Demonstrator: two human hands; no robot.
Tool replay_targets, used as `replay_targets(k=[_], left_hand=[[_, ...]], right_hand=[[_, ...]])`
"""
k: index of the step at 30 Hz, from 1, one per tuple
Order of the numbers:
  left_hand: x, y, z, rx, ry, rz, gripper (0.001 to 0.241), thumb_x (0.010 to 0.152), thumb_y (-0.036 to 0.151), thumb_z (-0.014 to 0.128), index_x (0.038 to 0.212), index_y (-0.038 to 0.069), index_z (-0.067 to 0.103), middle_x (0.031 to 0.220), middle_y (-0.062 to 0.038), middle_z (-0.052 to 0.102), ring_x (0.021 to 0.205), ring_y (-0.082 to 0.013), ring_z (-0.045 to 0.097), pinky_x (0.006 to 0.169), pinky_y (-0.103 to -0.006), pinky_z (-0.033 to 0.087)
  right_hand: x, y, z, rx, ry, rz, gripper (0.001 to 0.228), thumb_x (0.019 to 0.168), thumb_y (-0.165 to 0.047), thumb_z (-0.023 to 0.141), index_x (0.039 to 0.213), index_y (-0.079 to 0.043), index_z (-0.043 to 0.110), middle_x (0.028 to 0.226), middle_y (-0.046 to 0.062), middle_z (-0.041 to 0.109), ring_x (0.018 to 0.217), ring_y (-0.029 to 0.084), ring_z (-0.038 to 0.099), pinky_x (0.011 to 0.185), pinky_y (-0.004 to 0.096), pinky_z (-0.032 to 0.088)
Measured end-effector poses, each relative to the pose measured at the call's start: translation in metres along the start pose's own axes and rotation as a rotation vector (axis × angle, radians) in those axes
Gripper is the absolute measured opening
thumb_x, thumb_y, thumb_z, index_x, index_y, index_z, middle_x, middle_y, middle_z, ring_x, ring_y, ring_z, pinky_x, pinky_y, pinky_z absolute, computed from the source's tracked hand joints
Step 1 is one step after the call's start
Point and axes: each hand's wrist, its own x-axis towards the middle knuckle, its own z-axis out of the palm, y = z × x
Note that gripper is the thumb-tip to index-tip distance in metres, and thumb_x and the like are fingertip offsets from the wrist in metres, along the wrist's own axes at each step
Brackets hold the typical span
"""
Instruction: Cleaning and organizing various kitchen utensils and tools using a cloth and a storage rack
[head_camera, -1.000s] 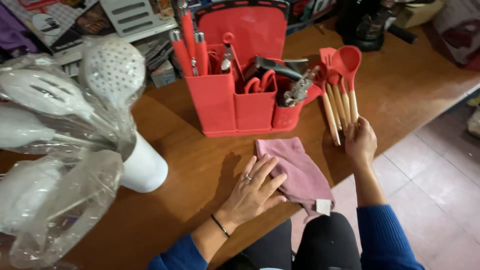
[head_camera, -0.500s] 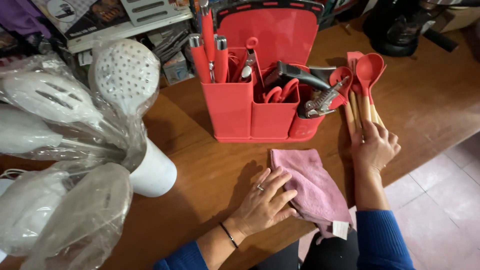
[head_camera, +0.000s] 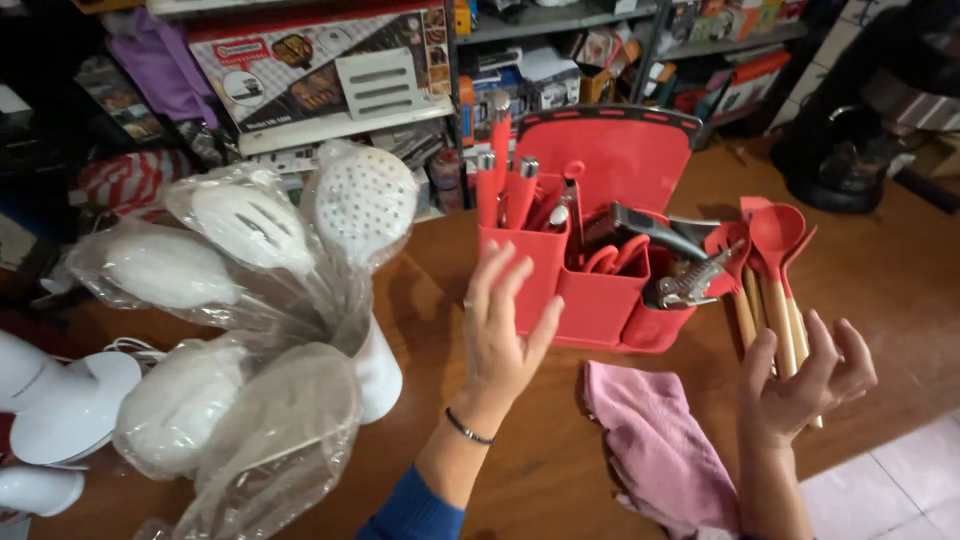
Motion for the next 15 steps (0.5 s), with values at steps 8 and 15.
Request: replay_targets(k=[8,15], left_hand=[[0.015,-0.026,0.007,-0.005,0.042,-0.115,0.057,0.102,0.029,0.064,0.145,-0.002,0.044,0.155,-0.023,0.039,0.147,-0.0414,0.044,0.123,-0.0507,0.043],[0.018,-0.04,-0.005,0.03,-0.145,-0.18,0.06,0.102,0.036,0.061,0.151,0.006,0.042,0.163,-0.025,0.03,0.149,-0.0434,0.041,0.12,-0.0506,0.04]], right_hand=[[0.104,-0.128,0.028,0.403,-0.315,-0.138,0.041,0.099,-0.01,0.076,0.133,0.008,0.062,0.129,0.025,0.066,0.118,0.039,0.061,0.106,0.047,0.047],[0.135,-0.184,0.094,0.541,-0.792,0.066,0.065,0.097,-0.024,0.071,0.151,-0.001,0.043,0.14,0.019,0.064,0.117,0.032,0.068,0.095,0.041,0.05]])
